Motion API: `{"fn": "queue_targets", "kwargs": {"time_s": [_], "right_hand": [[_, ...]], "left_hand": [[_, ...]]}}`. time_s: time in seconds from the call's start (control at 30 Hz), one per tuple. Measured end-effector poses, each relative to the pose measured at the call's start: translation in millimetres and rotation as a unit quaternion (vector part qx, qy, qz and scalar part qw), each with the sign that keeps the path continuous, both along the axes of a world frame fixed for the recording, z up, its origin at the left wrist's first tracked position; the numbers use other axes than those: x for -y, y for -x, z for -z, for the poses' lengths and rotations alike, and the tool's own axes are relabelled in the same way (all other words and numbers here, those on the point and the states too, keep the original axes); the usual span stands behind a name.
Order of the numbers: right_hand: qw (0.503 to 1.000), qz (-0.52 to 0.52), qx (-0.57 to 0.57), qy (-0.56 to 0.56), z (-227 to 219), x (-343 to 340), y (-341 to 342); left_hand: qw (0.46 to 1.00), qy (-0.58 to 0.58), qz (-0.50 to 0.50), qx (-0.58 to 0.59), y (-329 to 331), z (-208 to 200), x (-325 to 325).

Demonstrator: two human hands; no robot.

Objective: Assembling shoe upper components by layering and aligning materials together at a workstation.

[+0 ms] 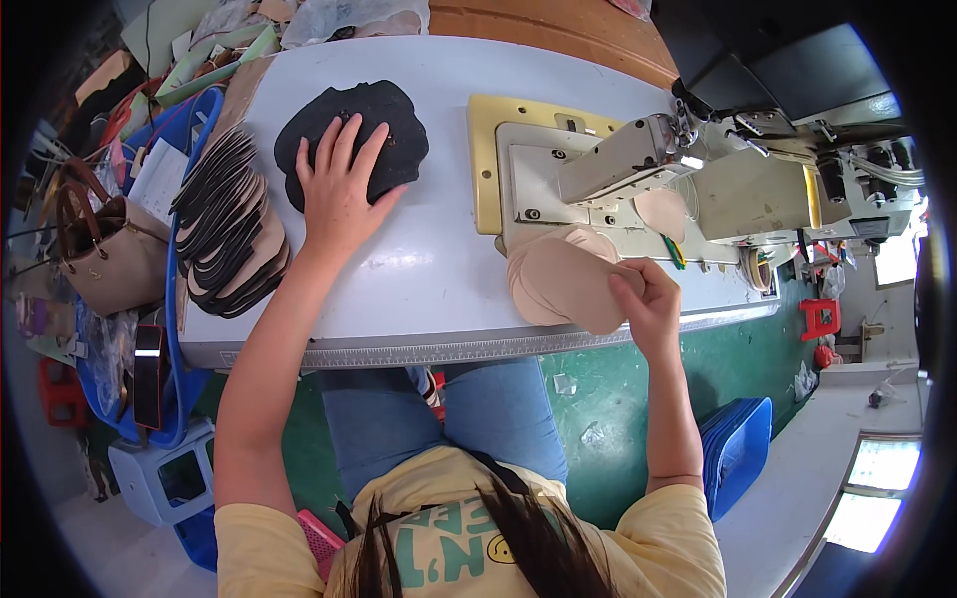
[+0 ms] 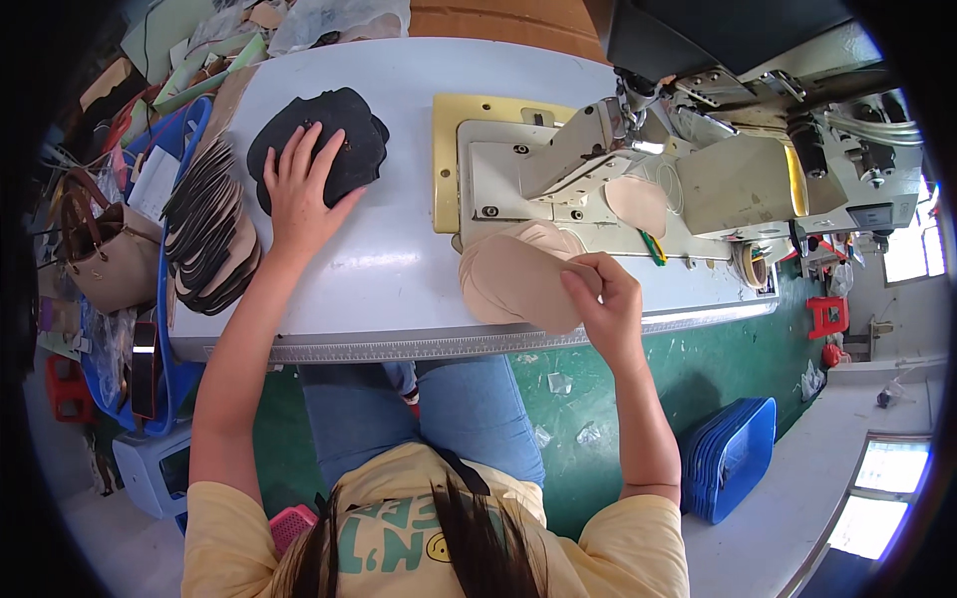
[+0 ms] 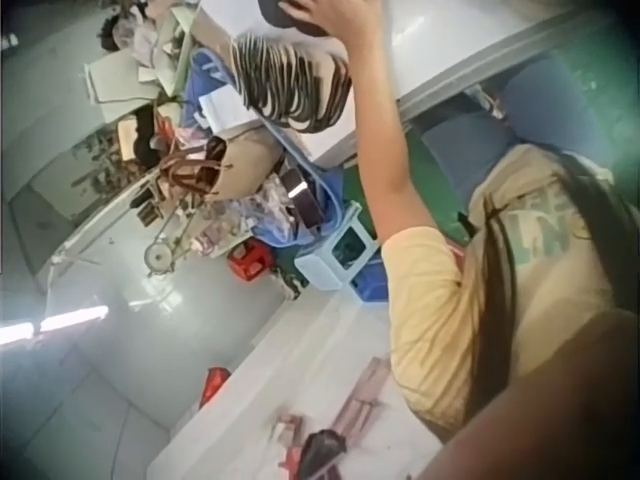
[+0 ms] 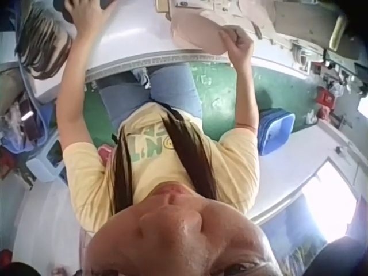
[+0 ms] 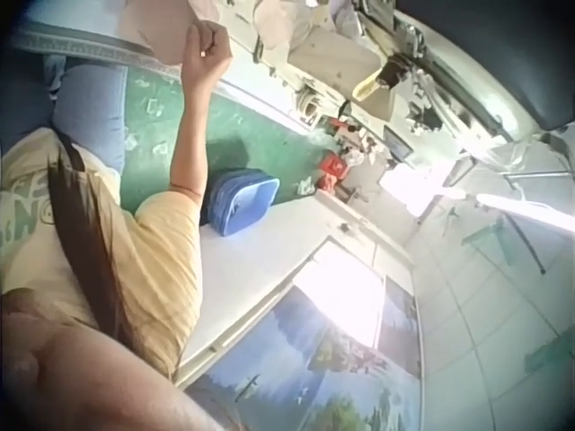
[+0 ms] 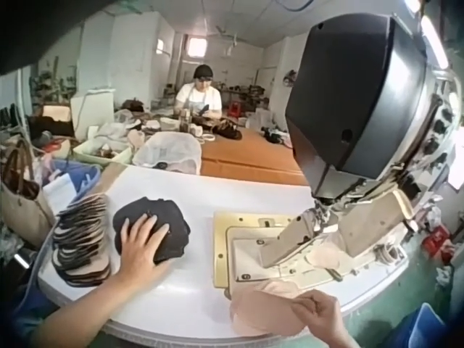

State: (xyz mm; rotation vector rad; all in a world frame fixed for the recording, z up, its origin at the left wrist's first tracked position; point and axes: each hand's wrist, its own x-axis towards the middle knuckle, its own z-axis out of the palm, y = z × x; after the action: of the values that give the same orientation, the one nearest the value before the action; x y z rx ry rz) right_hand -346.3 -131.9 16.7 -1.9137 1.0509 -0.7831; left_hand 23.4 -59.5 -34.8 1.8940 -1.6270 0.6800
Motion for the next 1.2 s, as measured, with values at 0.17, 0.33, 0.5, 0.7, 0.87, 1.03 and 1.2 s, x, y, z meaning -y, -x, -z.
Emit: {"fn": "queue_targets", "kwargs": {"time_s": [0.17,0.33,0.5,0.7,0.87,1.03,1.2], "right_hand": [[0.985,0.002,0.117,-0.124,4,-41,-9],[0.982,0.056,0.019,0.178,41,-43,-35],[0.981,0.073,0.029,0.179,39,-19,-42],[0.998,0.026,0.051,-0.025,21,-11,-28],[0.987,0.064,0.128,-0.073,14,-9,-5],[0.970,-0.007,0.187,-0.153,3,-33,-37],[0.970,-0.111,0.105,-0.189,9,-66,-90]], "left_hand": [[1.000,0.005,0.000,-0.019,5,-3,-5],[0.999,0.022,0.019,-0.024,5,-2,-5],[0.996,0.057,0.065,-0.008,2,3,-10],[0.996,0.050,0.063,0.027,14,-13,-27],[0.986,-0.007,0.168,0.021,55,-22,-97],[0.984,-0.097,0.128,-0.079,82,0,-143],[0.989,-0.039,0.091,-0.109,69,15,-168]]}}
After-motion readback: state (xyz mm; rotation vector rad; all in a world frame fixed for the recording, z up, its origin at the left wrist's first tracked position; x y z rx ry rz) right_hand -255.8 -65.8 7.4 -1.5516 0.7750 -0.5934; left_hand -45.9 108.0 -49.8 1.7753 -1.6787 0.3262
